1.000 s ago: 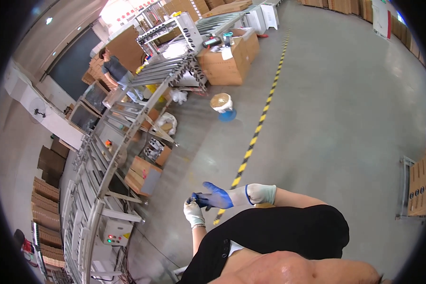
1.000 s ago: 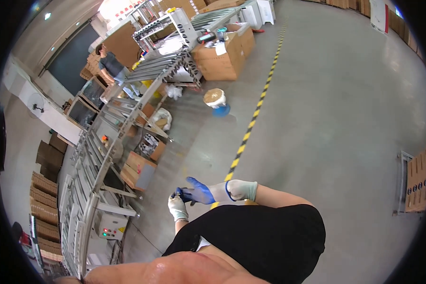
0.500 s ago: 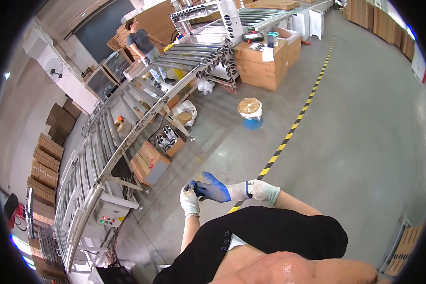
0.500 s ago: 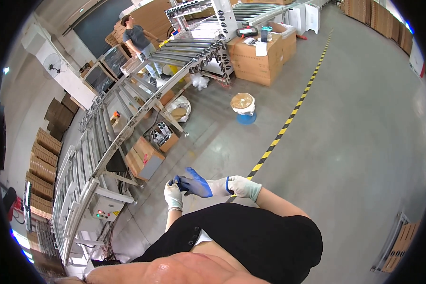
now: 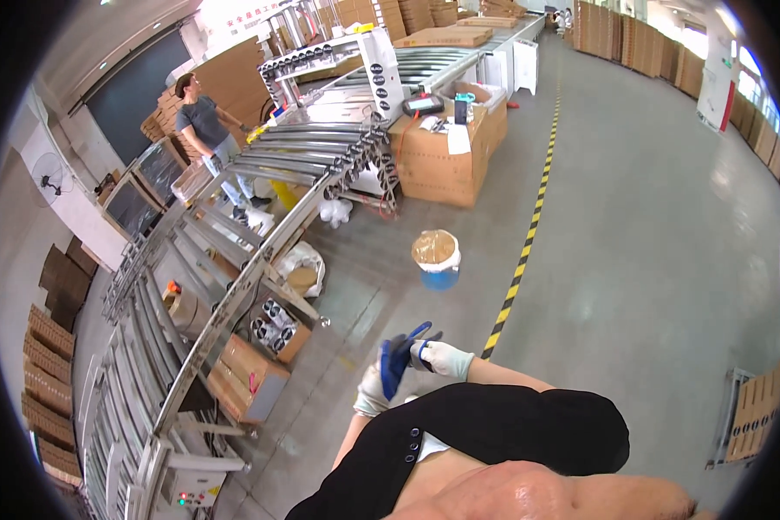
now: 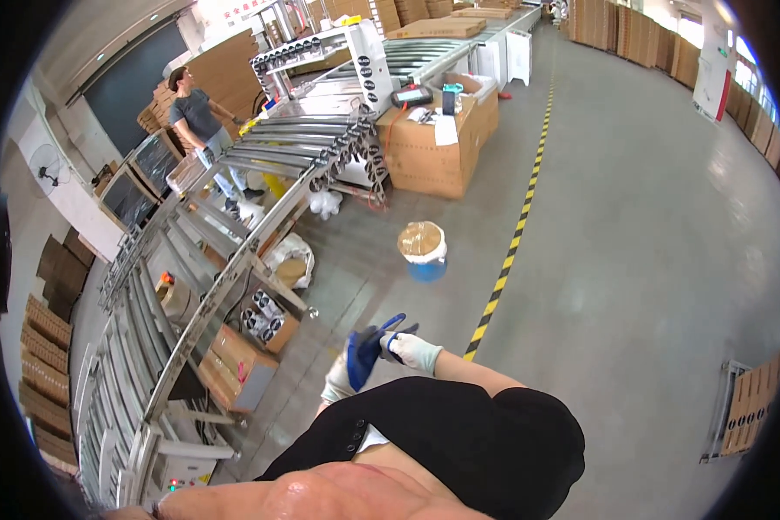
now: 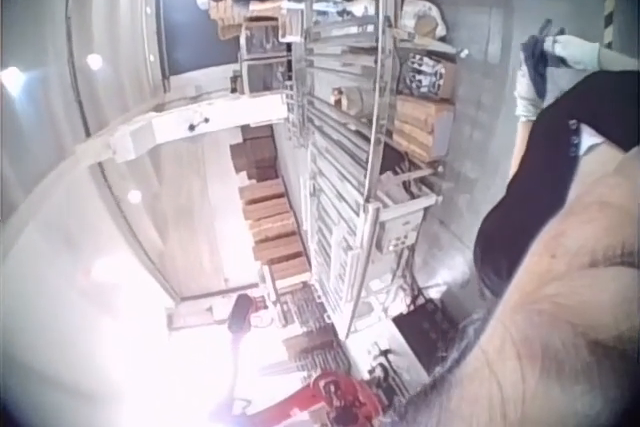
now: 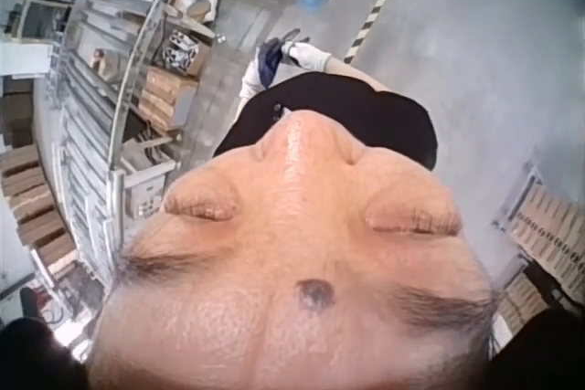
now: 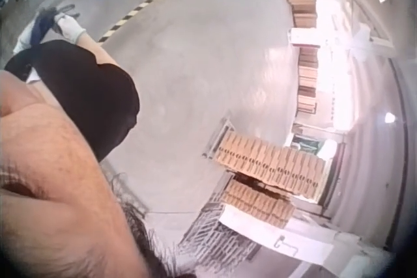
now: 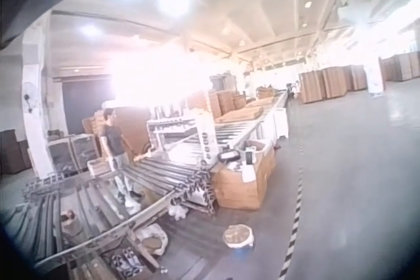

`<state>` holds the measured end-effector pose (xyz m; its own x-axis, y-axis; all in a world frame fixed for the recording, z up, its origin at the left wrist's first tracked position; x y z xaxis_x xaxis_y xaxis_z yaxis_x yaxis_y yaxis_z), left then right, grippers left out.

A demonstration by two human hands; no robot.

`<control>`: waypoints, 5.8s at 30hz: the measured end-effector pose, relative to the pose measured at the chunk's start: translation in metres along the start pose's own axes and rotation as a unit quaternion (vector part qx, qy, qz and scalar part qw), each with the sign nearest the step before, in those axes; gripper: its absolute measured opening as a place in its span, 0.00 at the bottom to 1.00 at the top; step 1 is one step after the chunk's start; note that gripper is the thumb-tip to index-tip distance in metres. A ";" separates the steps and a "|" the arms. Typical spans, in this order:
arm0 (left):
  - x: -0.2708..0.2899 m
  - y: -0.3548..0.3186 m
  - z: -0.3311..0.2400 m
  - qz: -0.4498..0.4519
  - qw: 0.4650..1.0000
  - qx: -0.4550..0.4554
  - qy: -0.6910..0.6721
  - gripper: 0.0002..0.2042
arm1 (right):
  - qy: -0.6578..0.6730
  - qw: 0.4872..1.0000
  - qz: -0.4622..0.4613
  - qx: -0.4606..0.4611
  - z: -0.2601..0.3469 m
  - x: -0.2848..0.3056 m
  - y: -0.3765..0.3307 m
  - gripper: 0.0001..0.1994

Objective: Packing a treadmill into a cardboard box on a conveyor belt, securing it with tape and applying labels.

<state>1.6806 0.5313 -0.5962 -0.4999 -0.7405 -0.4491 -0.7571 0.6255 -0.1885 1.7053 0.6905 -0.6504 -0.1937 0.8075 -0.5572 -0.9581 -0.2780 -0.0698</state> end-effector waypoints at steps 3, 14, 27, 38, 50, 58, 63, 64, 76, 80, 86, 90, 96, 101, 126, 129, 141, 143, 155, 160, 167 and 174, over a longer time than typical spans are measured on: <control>0.019 0.036 -0.017 0.079 0.996 -0.010 0.027 0.21 | 0.035 0.992 -0.116 0.020 0.022 -0.011 0.052 0.08; 0.100 0.097 -0.069 0.057 0.995 -0.037 -0.069 0.26 | -0.157 0.926 -0.342 -0.027 -0.011 0.007 0.217 0.04; 0.196 0.078 -0.153 -0.236 0.944 0.080 -0.215 0.18 | -0.200 0.944 -0.255 -0.069 0.020 0.025 0.404 0.04; 0.307 0.094 -0.156 -0.660 0.749 0.043 0.041 0.12 | -0.435 0.898 0.045 -0.040 -0.041 -0.056 0.499 0.19; 0.417 0.080 -0.195 -0.664 0.648 0.196 0.318 0.10 | -0.009 0.887 0.183 -0.424 -0.109 -0.221 0.542 0.10; 0.545 0.026 -0.185 -0.647 0.513 0.384 0.412 0.09 | -0.165 0.894 0.256 -0.328 -0.067 -0.281 0.598 0.17; 0.636 0.011 -0.151 -0.604 0.535 0.439 0.395 0.12 | -0.344 0.888 0.152 -0.266 -0.078 -0.165 0.608 0.18; 0.655 0.008 -0.139 -0.653 0.491 0.425 0.390 0.13 | -0.390 0.871 0.133 -0.266 -0.074 -0.144 0.602 0.18; 0.807 -0.076 -0.097 -0.845 0.523 0.028 -0.109 0.17 | -0.541 0.750 0.067 -0.375 -0.034 -0.026 0.489 0.09; 0.791 -0.096 -0.068 -0.734 0.507 0.409 0.192 0.10 | -0.454 0.763 -0.131 -0.440 -0.032 -0.053 0.488 0.10; 0.717 -0.017 -0.021 -0.298 0.539 0.582 0.531 0.12 | -0.515 0.782 -0.018 -0.350 -0.033 -0.031 0.489 0.11; 0.706 -0.039 0.051 -0.422 0.593 0.553 0.406 0.16 | -0.460 0.785 -0.101 -0.403 -0.056 -0.049 0.512 0.12; 0.680 0.095 -0.072 -0.383 0.819 0.397 0.158 0.09 | -0.500 0.759 -0.157 -0.386 -0.066 0.008 0.485 0.11; 0.720 0.118 -0.101 -0.371 0.856 0.279 0.228 0.11 | -0.746 0.581 0.148 -0.288 -0.076 0.059 0.455 0.07; 0.531 0.390 -0.154 -0.408 0.797 0.139 0.423 0.09 | -0.445 0.815 -0.267 -0.259 -0.061 0.273 0.264 0.12; 0.485 0.422 -0.178 -0.414 0.858 0.124 0.278 0.09 | -0.373 0.838 -0.332 -0.220 -0.070 0.290 0.255 0.14; 0.526 0.593 -0.276 -0.500 0.821 0.028 0.275 0.10 | -0.547 0.751 -0.203 -0.308 -0.151 0.418 0.225 0.13; 0.507 0.650 -0.301 -0.496 0.763 0.002 0.414 0.12 | -0.664 0.668 -0.158 -0.298 -0.140 0.457 0.295 0.14; 0.276 0.813 -0.333 -0.146 0.971 -0.073 0.172 0.10 | -0.394 0.680 -0.485 -0.384 0.084 0.479 0.376 0.20; 0.271 0.799 -0.324 -0.158 0.972 -0.051 0.167 0.10 | -0.385 0.653 -0.540 -0.367 0.207 0.448 0.476 0.31; 0.291 0.824 -0.352 -0.233 0.963 -0.034 0.129 0.12 | -0.374 0.625 -0.626 -0.279 0.327 0.537 0.573 0.40; 0.224 0.915 -0.368 -0.281 0.949 -0.046 0.137 0.11 | -0.361 0.622 -0.676 -0.159 0.446 0.653 0.675 0.47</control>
<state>0.7208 0.8471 -0.5482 -0.0874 -0.9947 -0.0539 -0.9638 0.0981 -0.2479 0.8381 1.2625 -0.6929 0.5892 0.4066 0.6982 -0.2809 0.9133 -0.2949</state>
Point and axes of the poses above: each hand's wrist, its own y-axis towards the middle knuckle, its own x-axis out of the back of the hand, z = x × y, the point moved 2 cm from there along y, towards the middle knuckle, and after that the axes turned 11 degrees about x, right-handed, at the moved point
